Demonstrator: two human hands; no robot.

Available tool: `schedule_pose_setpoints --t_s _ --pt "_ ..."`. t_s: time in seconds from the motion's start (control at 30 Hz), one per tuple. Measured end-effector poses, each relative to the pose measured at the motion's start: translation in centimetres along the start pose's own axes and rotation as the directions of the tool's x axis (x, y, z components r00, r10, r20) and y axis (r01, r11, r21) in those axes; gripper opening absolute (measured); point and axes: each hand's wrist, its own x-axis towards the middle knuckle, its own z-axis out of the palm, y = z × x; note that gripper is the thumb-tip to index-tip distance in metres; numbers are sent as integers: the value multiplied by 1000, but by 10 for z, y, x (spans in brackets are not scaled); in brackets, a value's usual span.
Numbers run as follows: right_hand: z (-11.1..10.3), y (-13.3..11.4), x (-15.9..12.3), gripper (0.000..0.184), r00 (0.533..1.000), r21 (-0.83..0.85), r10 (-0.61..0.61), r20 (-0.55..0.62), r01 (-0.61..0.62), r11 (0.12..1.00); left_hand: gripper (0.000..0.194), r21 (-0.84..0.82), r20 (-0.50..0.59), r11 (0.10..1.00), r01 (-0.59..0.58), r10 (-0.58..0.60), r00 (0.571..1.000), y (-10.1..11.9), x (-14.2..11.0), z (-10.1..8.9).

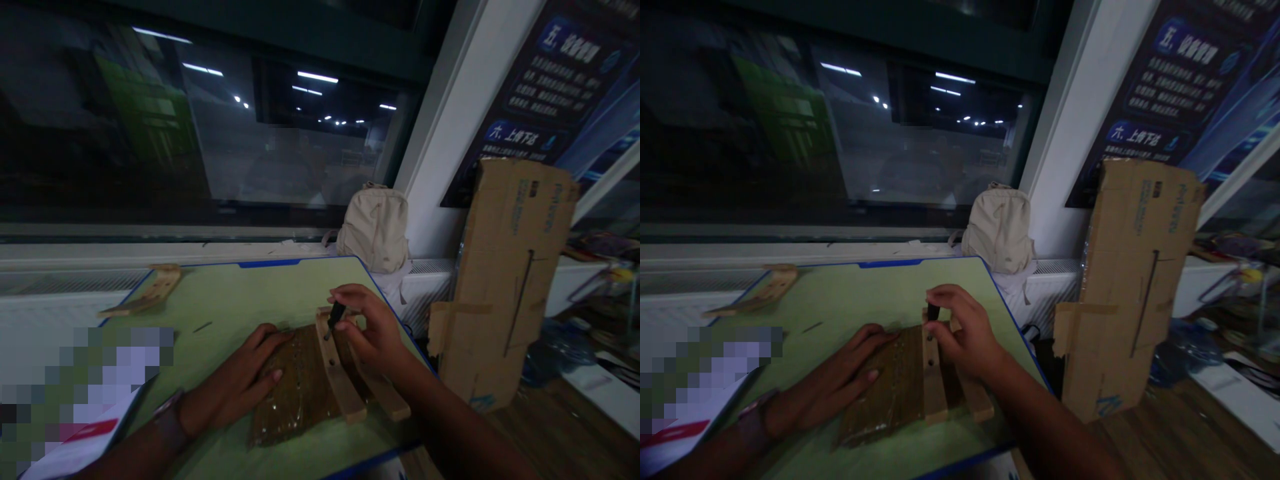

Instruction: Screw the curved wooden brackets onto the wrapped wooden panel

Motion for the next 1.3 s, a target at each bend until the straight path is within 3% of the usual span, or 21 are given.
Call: schedule_pose_setpoints --t_s 0.13,0.23,0.3,0.4,0.57,0.63,0.8,0.9,1.07,1.17,1.3 --pt "4 -3 -2 25 997 176 57 49 -65 982 52 -2 16 1000 12 -12 1000 -1 0 0" --pt "4 2 -2 20 995 54 75 -60 -71 996 52 -4 11 1000 9 -9 1000 -3 -1 1" --pt "3 4 -2 19 996 -41 22 -91 -26 999 53 -2 0 1000 -1 1 1000 -4 -2 2" --pt "0 3 -1 23 999 -54 -40 -30 38 998 53 0 -14 1000 -10 10 1000 -2 -1 1" --pt "5 -5 -3 34 998 119 16 68 -24 993 52 -6 -11 1000 -4 4 1000 0 -1 0" --pt "7 -5 -4 32 999 120 35 26 -37 992 52 -10 -5 1000 2 -2 1000 0 -1 0" --pt "4 2 -3 21 995 -91 -22 -102 12 996 51 -13 3 1000 2 -2 1000 -1 -1 0" --pt "1 1 -1 28 998 -87 -35 -54 31 996 51 -9 14 1000 7 -7 1000 0 0 0" --pt "1 -6 1 35 998 97 1 60 -7 995 51 -7 17 1000 6 -6 1000 2 0 -1" --pt "2 -4 1 26 999 62 31 -17 -30 998 52 -13 13 1000 4 -3 1000 1 0 -1" --pt "1 2 0 22 994 -66 -29 -107 22 998 51 -12 22 1000 19 -19 1000 0 1 0"
